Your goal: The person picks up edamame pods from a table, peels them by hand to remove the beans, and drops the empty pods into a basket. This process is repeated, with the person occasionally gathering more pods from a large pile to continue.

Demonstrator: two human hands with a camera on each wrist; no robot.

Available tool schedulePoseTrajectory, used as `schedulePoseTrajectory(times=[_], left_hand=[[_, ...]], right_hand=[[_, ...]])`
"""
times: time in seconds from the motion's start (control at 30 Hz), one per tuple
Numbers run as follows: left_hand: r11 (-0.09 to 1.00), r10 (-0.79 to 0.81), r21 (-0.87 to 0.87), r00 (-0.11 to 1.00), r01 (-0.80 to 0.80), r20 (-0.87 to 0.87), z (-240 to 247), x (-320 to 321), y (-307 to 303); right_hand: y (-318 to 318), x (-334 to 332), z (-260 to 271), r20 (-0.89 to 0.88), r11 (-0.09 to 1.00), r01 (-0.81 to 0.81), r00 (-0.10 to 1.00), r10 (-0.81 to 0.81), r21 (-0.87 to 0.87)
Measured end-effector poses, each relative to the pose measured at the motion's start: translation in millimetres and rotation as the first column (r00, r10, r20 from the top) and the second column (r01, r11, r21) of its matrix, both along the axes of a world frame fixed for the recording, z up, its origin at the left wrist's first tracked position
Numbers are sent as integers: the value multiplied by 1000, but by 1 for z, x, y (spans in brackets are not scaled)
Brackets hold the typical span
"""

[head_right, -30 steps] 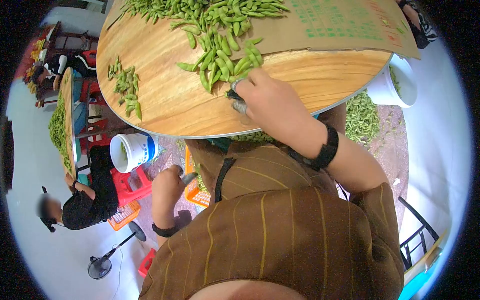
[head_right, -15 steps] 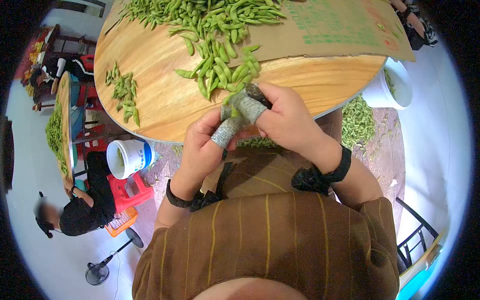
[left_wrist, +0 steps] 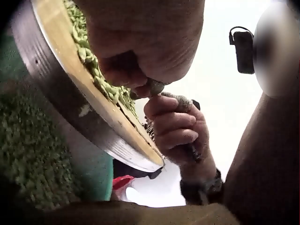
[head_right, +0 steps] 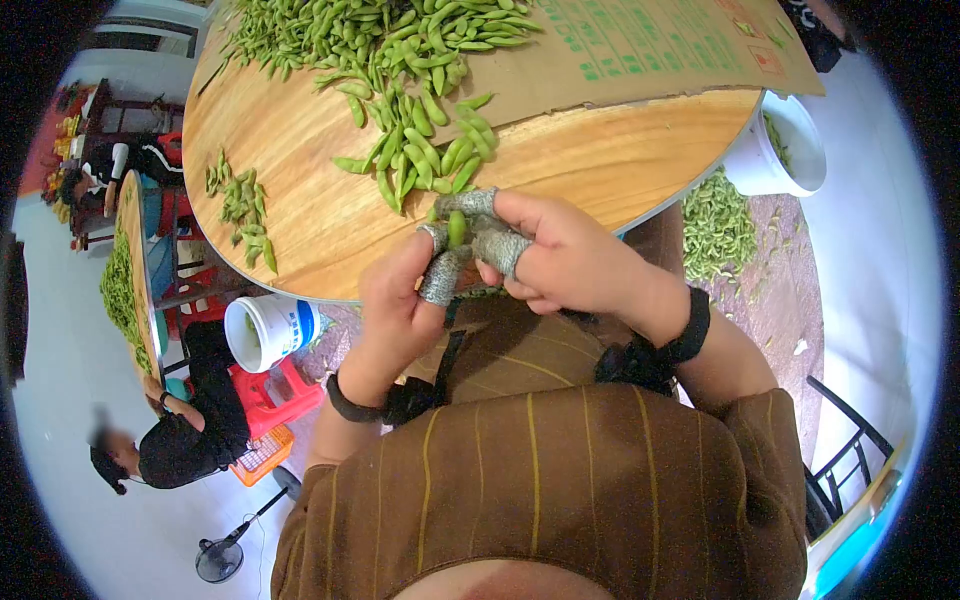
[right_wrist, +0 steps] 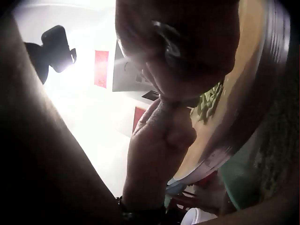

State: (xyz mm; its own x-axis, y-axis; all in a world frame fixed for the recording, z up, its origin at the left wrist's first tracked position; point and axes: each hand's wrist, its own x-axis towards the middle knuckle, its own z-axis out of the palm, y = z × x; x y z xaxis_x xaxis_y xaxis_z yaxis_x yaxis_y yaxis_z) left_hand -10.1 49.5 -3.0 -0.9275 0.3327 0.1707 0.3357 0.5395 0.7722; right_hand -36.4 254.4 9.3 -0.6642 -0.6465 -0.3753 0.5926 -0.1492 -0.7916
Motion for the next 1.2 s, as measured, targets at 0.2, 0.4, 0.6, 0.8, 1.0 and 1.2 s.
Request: schedulePoseTrajectory(times=[0.2,0.4,0.6,0.8,1.0,1.2], left_hand=[[791,-225,550,710,-268,668,4,-2,-11],[785,-151,551,777,-282,612,1,4,2],[947,22,-301,955,-116,-296,21,-2,4],[883,14,-391,847,-260,-532,2,-13,18],[972,235,35,967,-232,-100,-11,-6,20],[915,38,328,860,-235,509,6,-1,13]], right_hand=[[1,-7,4,215,962,-47,971,108,-271],[5,-6,11,185,988,-85,977,108,-128],[-2,1,15,5,1000,10,1000,-10,7],[-10,3,5,-38,988,136,990,-139,-70],[-8,3,-3,46,978,193,981,-190,-77],[-4,-3,-12,-526,937,293,836,-155,189]])
